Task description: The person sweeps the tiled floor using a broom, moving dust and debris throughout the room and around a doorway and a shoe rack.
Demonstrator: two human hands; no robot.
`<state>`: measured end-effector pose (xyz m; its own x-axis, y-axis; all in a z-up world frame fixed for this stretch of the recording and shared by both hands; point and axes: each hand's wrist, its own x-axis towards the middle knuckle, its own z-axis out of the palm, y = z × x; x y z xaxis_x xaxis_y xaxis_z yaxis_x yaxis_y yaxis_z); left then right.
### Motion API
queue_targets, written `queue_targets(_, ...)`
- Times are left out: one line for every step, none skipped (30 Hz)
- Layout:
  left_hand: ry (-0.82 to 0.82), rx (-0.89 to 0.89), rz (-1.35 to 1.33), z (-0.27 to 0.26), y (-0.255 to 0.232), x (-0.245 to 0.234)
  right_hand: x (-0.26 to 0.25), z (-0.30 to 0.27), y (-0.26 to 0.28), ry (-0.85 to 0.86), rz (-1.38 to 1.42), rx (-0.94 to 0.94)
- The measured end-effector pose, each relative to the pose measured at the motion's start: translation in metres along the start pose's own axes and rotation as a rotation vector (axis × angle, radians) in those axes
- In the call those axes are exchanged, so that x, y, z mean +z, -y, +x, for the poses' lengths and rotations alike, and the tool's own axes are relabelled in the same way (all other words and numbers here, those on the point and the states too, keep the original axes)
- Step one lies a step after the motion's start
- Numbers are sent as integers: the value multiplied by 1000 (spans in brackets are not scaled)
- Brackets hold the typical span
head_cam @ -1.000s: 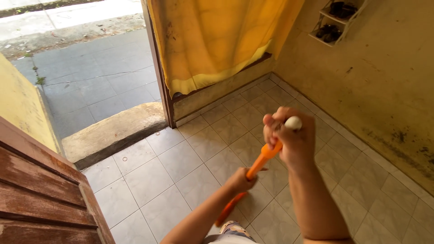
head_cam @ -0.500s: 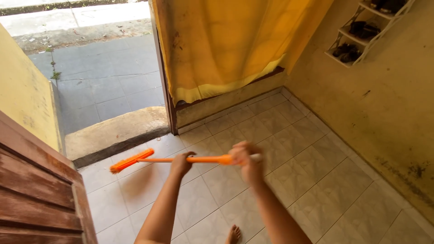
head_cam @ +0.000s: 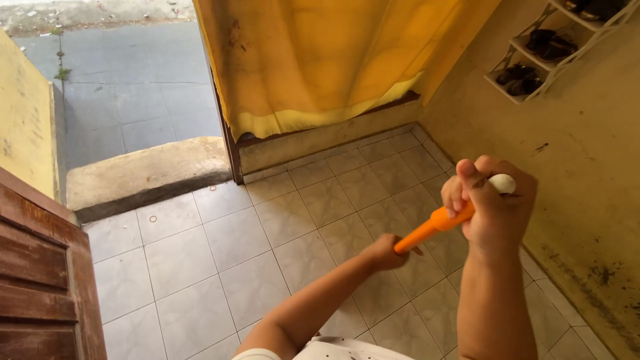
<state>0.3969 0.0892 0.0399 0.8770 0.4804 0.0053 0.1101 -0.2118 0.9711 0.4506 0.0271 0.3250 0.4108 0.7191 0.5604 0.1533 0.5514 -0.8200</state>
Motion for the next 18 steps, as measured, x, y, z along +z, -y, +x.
queue_targets(-45,-26,10,7,16,-5,-8,3,-12,59,36,-19)
queue_targets(-101,-56,69,13,35,-15,-14,6,-27,93,109,-30)
queue_targets(-181,-88,162,15,57,-29,-22,7,-43,129,180,-35)
queue_targets(-215,-258,221,10,83,-43,-24,7,-63,138,288,-32)
queue_targets(-301,-217,238,5,109,-62,-23,8,-86,150,396,-30)
queue_targets(-340,-198,316,-5,135,-80,-16,-2,-110,199,392,-52)
queue_targets(-403,-235,371,-18,159,-100,-8,-14,-130,193,334,-23)
queue_targets(-410,-257,439,-28,180,-122,1,-22,-150,249,358,-12)
queue_targets(-423,-355,430,-37,199,-142,6,-35,-167,315,354,75)
queue_targets(-463,-420,444,-45,213,-159,5,-45,-180,380,349,163)
queue_targets(-497,-482,462,-47,223,-169,-4,-50,-190,446,279,218)
queue_targets(-498,-541,512,-42,227,-172,-14,-53,-199,510,208,273)
queue_targets(-497,-595,565,-34,227,-180,-23,-51,-207,569,135,326)
queue_targets(-496,-648,619,-27,223,-188,-35,-45,-211,461,185,317)
queue_targets(-483,-567,671,-9,213,-185,-53,-31,-211,365,228,304)
queue_targets(-470,-486,722,15,199,-176,-72,-14,-206,269,271,290)
queue_targets(-438,-387,742,38,182,-165,-90,4,-198,172,316,282)
queue_targets(-412,-339,656,71,160,-149,-115,33,-181,215,316,237)
